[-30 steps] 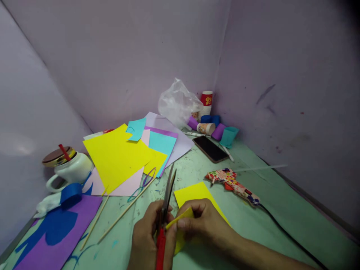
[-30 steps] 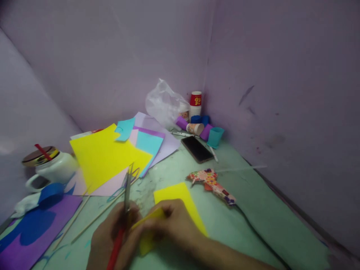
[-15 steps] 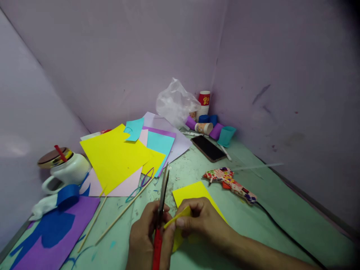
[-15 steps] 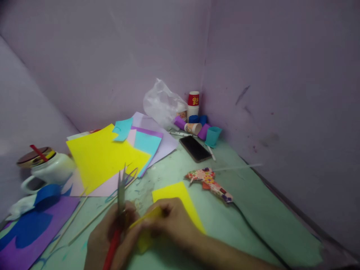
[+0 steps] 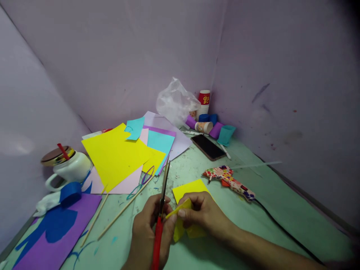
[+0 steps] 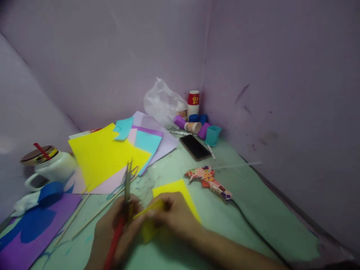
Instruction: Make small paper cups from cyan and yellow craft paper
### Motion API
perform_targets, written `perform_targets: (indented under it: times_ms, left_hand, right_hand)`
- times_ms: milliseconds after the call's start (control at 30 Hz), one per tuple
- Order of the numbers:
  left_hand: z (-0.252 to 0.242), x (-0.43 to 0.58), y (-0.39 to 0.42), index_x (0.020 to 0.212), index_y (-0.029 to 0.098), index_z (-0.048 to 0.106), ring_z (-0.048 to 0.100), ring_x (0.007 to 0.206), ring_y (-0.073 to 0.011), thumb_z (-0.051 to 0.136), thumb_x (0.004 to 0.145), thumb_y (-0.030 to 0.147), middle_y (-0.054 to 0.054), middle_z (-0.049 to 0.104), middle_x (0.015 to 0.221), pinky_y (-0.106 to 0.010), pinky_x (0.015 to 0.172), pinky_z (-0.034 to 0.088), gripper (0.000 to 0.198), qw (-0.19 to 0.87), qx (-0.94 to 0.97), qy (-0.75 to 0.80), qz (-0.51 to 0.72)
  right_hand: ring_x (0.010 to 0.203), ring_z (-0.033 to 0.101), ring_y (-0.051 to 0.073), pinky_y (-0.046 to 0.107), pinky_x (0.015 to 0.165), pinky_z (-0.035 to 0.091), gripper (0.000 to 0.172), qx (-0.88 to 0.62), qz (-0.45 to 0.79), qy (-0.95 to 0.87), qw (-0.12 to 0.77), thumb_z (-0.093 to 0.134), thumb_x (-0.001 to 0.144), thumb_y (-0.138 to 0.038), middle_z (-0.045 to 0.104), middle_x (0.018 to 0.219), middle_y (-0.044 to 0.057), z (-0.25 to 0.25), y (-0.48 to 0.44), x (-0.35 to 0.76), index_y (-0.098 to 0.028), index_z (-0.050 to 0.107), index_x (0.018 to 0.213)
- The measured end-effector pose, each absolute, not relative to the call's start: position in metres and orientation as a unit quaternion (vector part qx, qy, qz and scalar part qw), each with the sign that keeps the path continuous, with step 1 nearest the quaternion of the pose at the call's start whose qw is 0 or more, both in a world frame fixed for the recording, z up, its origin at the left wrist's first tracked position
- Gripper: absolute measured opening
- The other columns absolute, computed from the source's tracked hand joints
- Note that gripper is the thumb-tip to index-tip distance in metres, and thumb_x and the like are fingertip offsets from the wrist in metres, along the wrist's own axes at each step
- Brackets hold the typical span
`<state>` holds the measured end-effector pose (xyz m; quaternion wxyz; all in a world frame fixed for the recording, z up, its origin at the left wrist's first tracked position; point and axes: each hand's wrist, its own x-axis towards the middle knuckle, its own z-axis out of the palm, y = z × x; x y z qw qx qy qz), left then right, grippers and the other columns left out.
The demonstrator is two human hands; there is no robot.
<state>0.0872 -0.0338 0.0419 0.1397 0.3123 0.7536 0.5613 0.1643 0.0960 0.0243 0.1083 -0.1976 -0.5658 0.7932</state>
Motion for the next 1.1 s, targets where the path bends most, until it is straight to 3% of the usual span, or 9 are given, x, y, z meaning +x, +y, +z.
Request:
perform_targets:
  times_ms: [233, 400, 567, 833, 1100]
  left_hand:
    - [0.027, 0.074, -0.038, 0.101, 0.023, 0.056, 0.062, 0.070, -0.0138, 0.045, 0.088, 0.030, 0.000, 0.065, 0.079, -0.023, 0.065, 0.048, 0.018, -0.032, 0.458, 0.763, 0.455]
    - [0.022, 0.055, -0.043, 0.112, 0.021, 0.054, 0.065, 0.086, -0.0191, 0.040, 0.089, 0.028, -0.007, 0.068, 0.097, -0.028, 0.075, 0.052, 0.028, -0.056, 0.502, 0.770, 0.390]
    - [0.022, 0.047, -0.047, 0.113, 0.023, 0.052, 0.066, 0.090, -0.0207, 0.043, 0.087, 0.034, -0.007, 0.068, 0.103, -0.032, 0.075, 0.054, 0.030, -0.023, 0.455, 0.799, 0.393]
    - [0.041, 0.080, -0.039, 0.095, 0.022, 0.050, 0.061, 0.065, -0.0131, 0.058, 0.077, 0.041, 0.001, 0.061, 0.076, -0.021, 0.056, 0.048, 0.028, 0.132, 0.342, 0.752, 0.548]
    - [0.041, 0.087, -0.035, 0.093, 0.022, 0.052, 0.058, 0.063, -0.0114, 0.056, 0.077, 0.035, 0.003, 0.059, 0.072, -0.021, 0.057, 0.046, 0.021, 0.089, 0.312, 0.755, 0.569]
  right_hand:
    - [0.048, 0.053, 0.008, 0.021, 0.050, 0.042, 0.028, -0.255, 0.761, -0.569, 0.180, 0.082, 0.054, -0.035, 0.062, 0.056, -0.002, 0.028, 0.116, 0.168, -0.013, 0.068, 0.065]
    - [0.051, 0.054, 0.010, 0.023, 0.051, 0.043, 0.025, -0.268, 0.747, -0.571, 0.209, 0.079, 0.055, -0.034, 0.062, 0.056, -0.001, 0.031, 0.124, 0.168, -0.014, 0.068, 0.066]
    - [0.049, 0.055, 0.010, 0.023, 0.050, 0.043, 0.024, -0.271, 0.744, -0.578, 0.194, 0.079, 0.056, -0.033, 0.063, 0.056, -0.001, 0.034, 0.126, 0.169, -0.014, 0.069, 0.067]
    - [0.045, 0.053, 0.008, 0.021, 0.046, 0.043, 0.031, -0.242, 0.766, -0.587, 0.099, 0.085, 0.049, -0.033, 0.062, 0.053, -0.001, 0.029, 0.112, 0.167, -0.011, 0.068, 0.064]
    - [0.045, 0.055, 0.008, 0.021, 0.046, 0.045, 0.041, -0.249, 0.788, -0.557, 0.086, 0.088, 0.043, -0.036, 0.063, 0.056, -0.002, 0.029, 0.105, 0.165, -0.012, 0.063, 0.064]
